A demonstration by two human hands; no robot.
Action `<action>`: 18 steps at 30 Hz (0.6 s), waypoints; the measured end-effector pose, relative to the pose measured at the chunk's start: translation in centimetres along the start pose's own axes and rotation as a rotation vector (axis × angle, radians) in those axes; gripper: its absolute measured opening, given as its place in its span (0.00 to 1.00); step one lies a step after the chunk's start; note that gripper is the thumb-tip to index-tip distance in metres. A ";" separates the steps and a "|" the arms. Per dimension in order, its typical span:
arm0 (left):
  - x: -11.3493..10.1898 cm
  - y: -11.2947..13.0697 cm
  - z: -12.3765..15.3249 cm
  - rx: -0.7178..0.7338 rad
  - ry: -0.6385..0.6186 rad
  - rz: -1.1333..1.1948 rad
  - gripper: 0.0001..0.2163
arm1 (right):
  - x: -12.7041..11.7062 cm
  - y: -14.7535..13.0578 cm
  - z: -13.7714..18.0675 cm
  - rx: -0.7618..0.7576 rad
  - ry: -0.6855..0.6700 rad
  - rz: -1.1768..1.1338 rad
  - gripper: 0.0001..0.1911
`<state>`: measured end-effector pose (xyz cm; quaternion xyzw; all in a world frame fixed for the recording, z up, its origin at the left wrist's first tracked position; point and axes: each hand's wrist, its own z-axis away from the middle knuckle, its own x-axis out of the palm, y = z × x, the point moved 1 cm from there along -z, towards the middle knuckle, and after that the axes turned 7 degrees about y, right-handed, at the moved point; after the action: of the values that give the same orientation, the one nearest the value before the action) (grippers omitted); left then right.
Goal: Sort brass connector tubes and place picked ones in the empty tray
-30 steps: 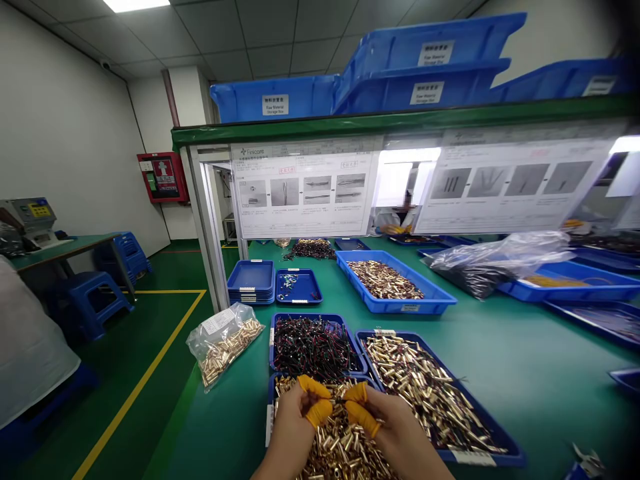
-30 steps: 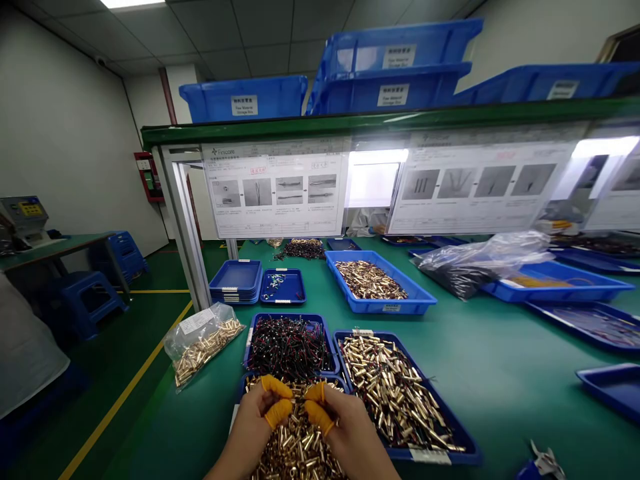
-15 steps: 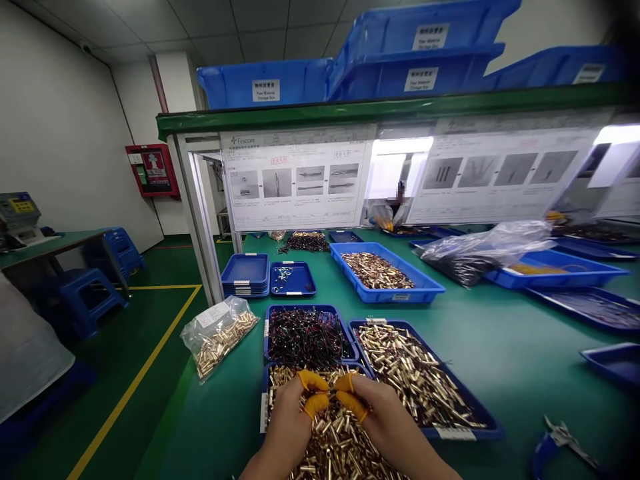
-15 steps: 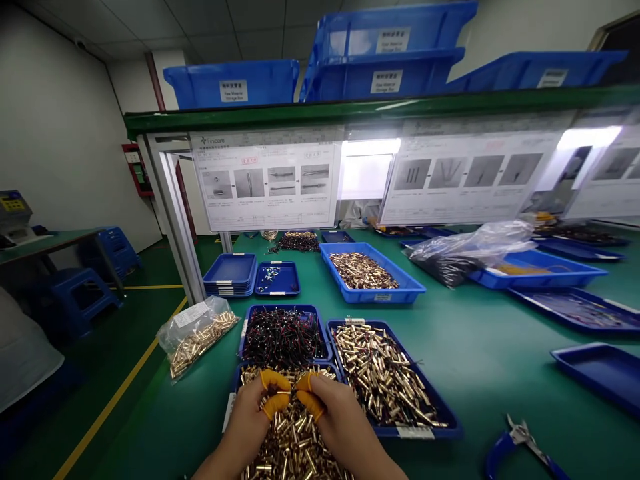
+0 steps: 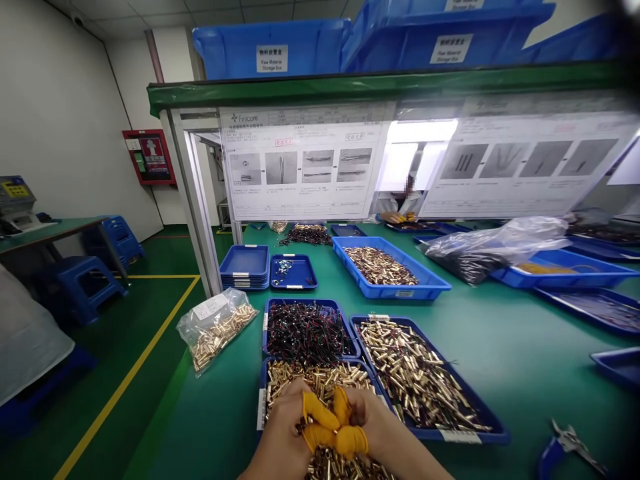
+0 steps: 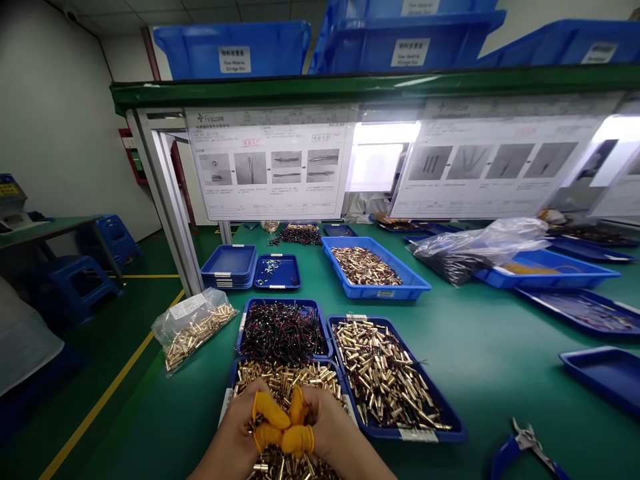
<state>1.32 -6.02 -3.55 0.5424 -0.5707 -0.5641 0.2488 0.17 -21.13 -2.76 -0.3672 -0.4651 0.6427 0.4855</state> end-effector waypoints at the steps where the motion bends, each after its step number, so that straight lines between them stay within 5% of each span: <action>1: -0.1 0.0 0.1 0.014 -0.017 0.014 0.09 | 0.1 0.1 -0.1 0.001 -0.010 -0.064 0.26; 7: 0.1 -0.4 -0.3 -0.050 -0.039 0.008 0.08 | 1.1 -1.4 0.6 0.046 -0.004 -0.175 0.25; 11: 0.3 -0.1 -0.4 -0.149 -0.063 -0.027 0.04 | -1.5 -2.7 2.1 -0.019 0.108 -0.024 0.22; 15: -0.3 0.2 -0.5 -0.184 -0.034 -0.175 0.07 | -7.2 -3.3 3.3 -0.098 0.536 0.209 0.20; 18: -0.5 -0.1 -0.5 -0.114 -0.131 -0.333 0.11 | -9.2 -3.4 2.3 -0.041 0.825 0.659 0.10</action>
<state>1.91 -5.77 -3.35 0.5766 -0.4552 -0.6629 0.1445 1.42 -30.21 1.36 -0.7259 -0.1077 0.5540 0.3930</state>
